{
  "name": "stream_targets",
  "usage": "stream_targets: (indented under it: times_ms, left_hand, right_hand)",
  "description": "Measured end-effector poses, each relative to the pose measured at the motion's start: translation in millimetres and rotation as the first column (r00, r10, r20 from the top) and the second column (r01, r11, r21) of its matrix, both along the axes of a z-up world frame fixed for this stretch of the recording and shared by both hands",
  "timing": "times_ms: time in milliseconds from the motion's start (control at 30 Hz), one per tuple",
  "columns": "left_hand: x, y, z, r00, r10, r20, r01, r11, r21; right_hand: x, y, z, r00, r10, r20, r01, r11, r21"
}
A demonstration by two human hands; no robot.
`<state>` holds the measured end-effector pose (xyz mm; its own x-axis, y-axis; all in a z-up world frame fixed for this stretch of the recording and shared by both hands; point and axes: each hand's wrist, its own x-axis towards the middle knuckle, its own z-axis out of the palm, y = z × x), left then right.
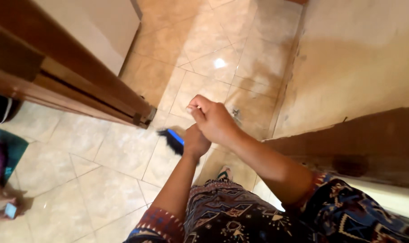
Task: The person sweeps the floor with a broom, moving a green stool and other items to reach the debris. They gather the trash into a pile and then pick up the larger pieces by hand.
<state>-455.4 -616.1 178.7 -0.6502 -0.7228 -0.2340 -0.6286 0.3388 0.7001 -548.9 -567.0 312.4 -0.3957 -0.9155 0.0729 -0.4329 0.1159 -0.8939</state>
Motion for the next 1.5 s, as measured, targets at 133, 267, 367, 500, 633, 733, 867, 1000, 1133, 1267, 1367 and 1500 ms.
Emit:
stream_targets:
  times_ms: [133, 267, 367, 500, 633, 733, 867, 1000, 1133, 1267, 1367, 1500]
  left_hand:
    - [-45, -1, 8, 0.997, -0.057, -0.045, 0.058, 0.998, 0.001]
    - [-67, 2, 2, 0.972, -0.218, -0.088, 0.214, 0.975, -0.056]
    - [-62, 4, 16, 0.964, -0.205, -0.169, 0.209, 0.978, 0.005]
    - [-34, 9, 46, 0.955, -0.111, -0.275, 0.170, 0.965, 0.200]
    - [3, 8, 54, 0.898, -0.184, -0.399, 0.241, 0.966, 0.098]
    - [40, -1, 92, 0.913, -0.190, -0.361, 0.229, 0.971, 0.069]
    - [81, -19, 121, 0.980, -0.196, -0.031, 0.196, 0.981, 0.014]
    - [117, -58, 59, 0.992, -0.113, 0.061, 0.117, 0.991, -0.067]
    - [138, -107, -39, 0.919, -0.326, 0.221, 0.358, 0.925, -0.123]
    - [101, -103, -29, 0.940, -0.272, 0.208, 0.296, 0.950, -0.096]
    - [63, -98, -25, 0.940, -0.230, 0.251, 0.246, 0.969, -0.032]
    - [25, -93, -24, 0.943, -0.262, 0.207, 0.257, 0.965, 0.053]
  right_hand:
    - [-34, 4, 6, 0.997, -0.059, -0.052, 0.056, 0.996, -0.065]
    - [-43, 13, 16, 0.984, -0.142, -0.109, 0.141, 0.990, -0.013]
    - [-31, 20, 20, 0.976, -0.169, -0.137, 0.166, 0.986, -0.033]
    - [4, 28, 40, 0.981, -0.162, -0.111, 0.161, 0.987, -0.020]
    - [36, 29, 52, 0.988, -0.118, -0.098, 0.105, 0.986, -0.128]
    - [65, 22, 75, 0.999, -0.029, -0.040, 0.016, 0.957, -0.290]
    - [94, 3, 91, 0.991, -0.017, 0.135, 0.032, 0.994, -0.109]
    - [115, -37, 46, 0.944, -0.033, 0.328, 0.051, 0.998, -0.046]
    - [133, -69, -51, 0.987, -0.095, 0.132, 0.127, 0.958, -0.257]
    - [101, -67, -52, 0.982, -0.181, 0.052, 0.188, 0.958, -0.217]
    - [71, -61, -46, 0.962, -0.253, 0.104, 0.267, 0.953, -0.146]
    - [44, -40, -44, 0.934, -0.310, 0.179, 0.337, 0.930, -0.144]
